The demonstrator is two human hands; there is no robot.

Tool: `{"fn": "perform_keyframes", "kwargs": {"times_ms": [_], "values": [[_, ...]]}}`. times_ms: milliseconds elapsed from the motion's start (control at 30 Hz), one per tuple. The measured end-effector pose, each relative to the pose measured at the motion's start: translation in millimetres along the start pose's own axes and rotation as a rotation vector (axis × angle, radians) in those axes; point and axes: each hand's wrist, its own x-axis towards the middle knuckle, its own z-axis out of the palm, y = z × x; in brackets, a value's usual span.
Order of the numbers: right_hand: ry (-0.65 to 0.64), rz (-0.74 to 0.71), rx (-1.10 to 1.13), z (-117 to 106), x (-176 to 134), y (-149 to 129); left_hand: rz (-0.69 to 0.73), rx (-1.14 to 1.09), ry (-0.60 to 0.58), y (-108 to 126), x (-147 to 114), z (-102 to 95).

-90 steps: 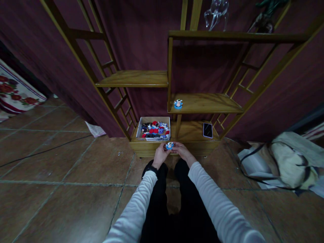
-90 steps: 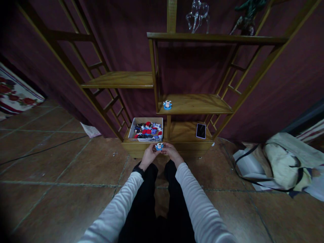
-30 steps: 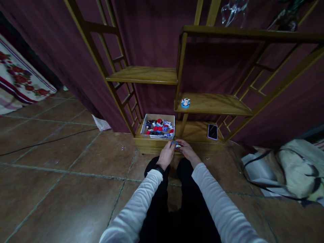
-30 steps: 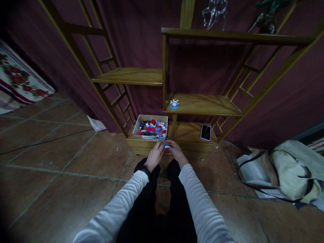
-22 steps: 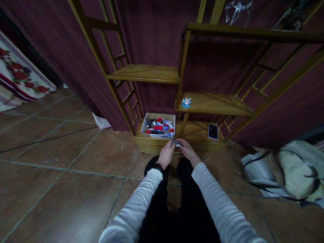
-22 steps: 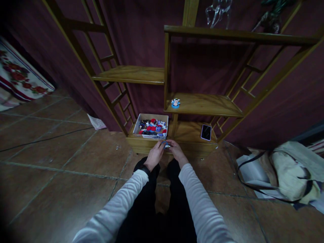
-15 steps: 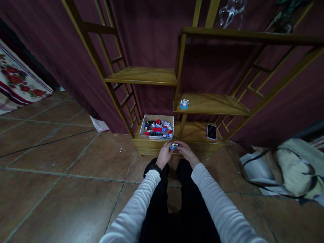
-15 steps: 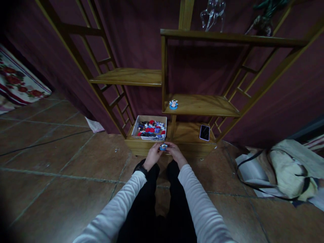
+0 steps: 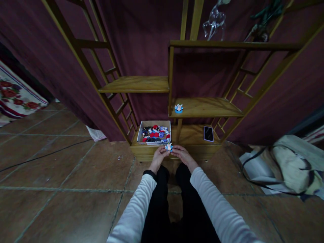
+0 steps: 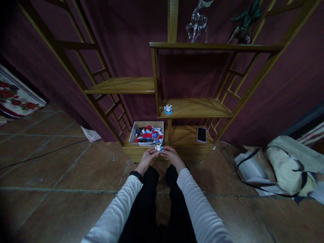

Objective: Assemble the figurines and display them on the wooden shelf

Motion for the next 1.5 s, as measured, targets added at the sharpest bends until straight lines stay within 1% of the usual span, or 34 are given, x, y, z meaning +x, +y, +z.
{"fn": "perform_keyframes", "kwargs": {"times_ms": [100, 333, 567, 733, 933, 1067, 1200, 1500], "values": [[-0.017, -0.003, -0.005, 0.0, -0.4, -0.2, -0.014, -0.033, -0.003, 1.5, 0.0, -0.4], [-0.013, -0.009, 0.002, 3.9, -2.9, -2.5, -0.031, -0.099, -0.004, 3.0, -1.1, 1.1], [0.0, -0.014, 0.051, 7.4, -4.3, -2.2, 0.06, 0.011, 0.066, 3.1, -2.5, 4.2], [-0.038, -0.014, 0.024, 5.8, -3.5, -0.6, 0.098, 0.082, 0.105, 7.1, -7.3, 9.9], [-0.061, -0.012, 0.007, 4.3, -2.7, 0.2, 0.128, 0.082, 0.092, 4.5, -8.6, 12.8], [-0.068, -0.009, 0.0, 6.0, -2.7, -1.3, 0.163, 0.12, 0.086, 1.6, -6.6, 12.3], [-0.104, -0.02, -0.003, 6.1, -2.1, -1.8, 0.182, 0.137, 0.066, 2.5, -5.9, 12.2], [0.032, 0.001, 0.018, 1.2, 0.0, 1.8, 0.145, 0.044, 0.07, 5.5, -7.2, 10.7]]}}
